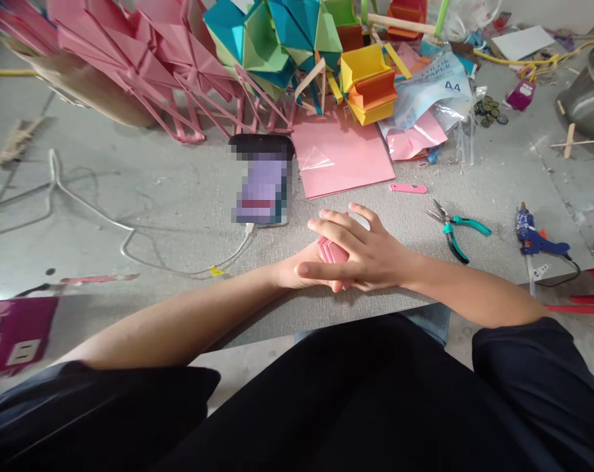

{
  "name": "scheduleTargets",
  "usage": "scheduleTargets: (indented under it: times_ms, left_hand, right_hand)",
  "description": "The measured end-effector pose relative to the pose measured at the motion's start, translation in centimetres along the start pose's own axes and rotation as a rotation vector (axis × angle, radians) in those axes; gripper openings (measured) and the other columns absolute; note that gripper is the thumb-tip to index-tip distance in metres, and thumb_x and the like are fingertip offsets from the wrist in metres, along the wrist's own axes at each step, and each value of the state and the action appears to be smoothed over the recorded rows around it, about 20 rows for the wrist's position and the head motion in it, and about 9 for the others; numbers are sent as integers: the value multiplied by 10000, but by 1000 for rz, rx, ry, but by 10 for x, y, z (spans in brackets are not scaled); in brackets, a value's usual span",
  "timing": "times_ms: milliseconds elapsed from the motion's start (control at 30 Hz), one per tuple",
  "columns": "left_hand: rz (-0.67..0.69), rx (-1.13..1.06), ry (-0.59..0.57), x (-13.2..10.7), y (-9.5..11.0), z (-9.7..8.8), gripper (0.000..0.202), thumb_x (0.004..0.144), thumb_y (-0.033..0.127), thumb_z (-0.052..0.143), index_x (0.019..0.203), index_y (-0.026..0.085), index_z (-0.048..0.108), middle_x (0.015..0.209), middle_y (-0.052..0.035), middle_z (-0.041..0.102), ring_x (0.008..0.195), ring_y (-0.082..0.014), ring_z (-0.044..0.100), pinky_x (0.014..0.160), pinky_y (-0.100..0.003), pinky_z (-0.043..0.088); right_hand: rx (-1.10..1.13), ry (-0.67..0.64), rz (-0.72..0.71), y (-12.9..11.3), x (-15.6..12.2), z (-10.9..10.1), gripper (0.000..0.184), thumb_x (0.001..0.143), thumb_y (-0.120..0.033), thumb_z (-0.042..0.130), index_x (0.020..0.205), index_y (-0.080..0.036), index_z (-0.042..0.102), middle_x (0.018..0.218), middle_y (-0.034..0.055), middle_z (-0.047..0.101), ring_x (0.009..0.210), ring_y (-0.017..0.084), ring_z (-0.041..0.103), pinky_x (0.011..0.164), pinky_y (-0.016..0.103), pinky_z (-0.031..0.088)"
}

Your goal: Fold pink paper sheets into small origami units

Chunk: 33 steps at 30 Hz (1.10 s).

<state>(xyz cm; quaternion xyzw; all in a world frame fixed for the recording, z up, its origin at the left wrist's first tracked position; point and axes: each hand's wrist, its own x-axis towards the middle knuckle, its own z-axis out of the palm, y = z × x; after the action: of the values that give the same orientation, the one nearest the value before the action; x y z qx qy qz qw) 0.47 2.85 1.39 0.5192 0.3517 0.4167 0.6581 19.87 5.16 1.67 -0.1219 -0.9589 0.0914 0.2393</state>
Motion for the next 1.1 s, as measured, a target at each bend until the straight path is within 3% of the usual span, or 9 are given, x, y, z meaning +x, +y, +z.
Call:
scheduleTargets:
  times_ms: [100,200,333,467,600,767,833,967,1100]
  left_hand:
    - [113,88,-254,-4,6,-1,500,730,460,1012,1080,251,722,1109,-78,715,1284,-386,695,1187,-598,592]
    - [208,199,-59,-14,2,5,363,877,426,894,1098,242,672,1039,-67,669,1113,-303,663,1009,-483,627]
    - [58,207,-61,-24,-5,11,203,911,341,799,894,235,627,783,14,580,732,-167,529,662,-334,505]
    - [-6,123,-15,-23,-9,7,166,868,292,782,952,220,659,777,16,621,712,-147,545,626,-310,477]
    - [1,190,35,-24,-16,3,167,891,293,777,939,229,630,747,34,605,685,-137,530,620,-296,480]
    - [163,465,280,-26,-20,6,246,915,330,785,1116,226,687,1008,-26,751,892,-195,672,840,-355,569]
    - [139,528,346,-24,-21,5,175,901,314,772,1025,225,687,930,-5,737,835,-182,656,805,-340,548]
    - [73,543,397,-16,-21,-4,127,887,294,738,841,224,642,706,45,625,659,-140,550,640,-279,444]
    - [54,503,433,-6,-26,-9,274,833,315,745,1084,220,688,810,30,721,696,-152,642,646,-264,489]
  right_hand:
    - [-28,20,83,4,-2,7,398,995,-482,751,1372,-610,752,1453,11,693,1490,365,603,1302,720,418]
    - [-54,37,263,8,-4,12,504,1004,-425,707,1467,-624,706,1357,26,678,1412,354,586,1282,702,415]
    - [-123,193,263,5,-5,19,792,984,-380,670,1716,-603,464,1372,67,612,1299,363,574,1200,697,431]
    - [-158,194,256,-1,0,22,1069,950,-288,660,1832,-584,135,1486,89,542,1402,388,525,1206,693,410]
    - [-173,137,247,2,2,20,1066,973,-286,651,1848,-546,100,1402,107,559,1269,368,545,1066,606,512]
    - [-247,162,365,0,2,20,1143,1023,-234,651,1827,-558,-94,1344,100,574,1198,364,552,1038,598,508]
    - [-234,127,400,0,4,16,1200,1026,-245,710,1825,-537,-137,1370,109,571,1218,369,569,1045,600,518]
    - [-32,39,408,20,5,-22,1411,782,-429,1033,1856,-357,120,1624,180,495,1420,421,556,1144,601,547]
    - [-194,-142,838,59,-5,-89,807,819,-427,998,1520,-215,658,1354,164,765,1186,388,735,975,505,596]
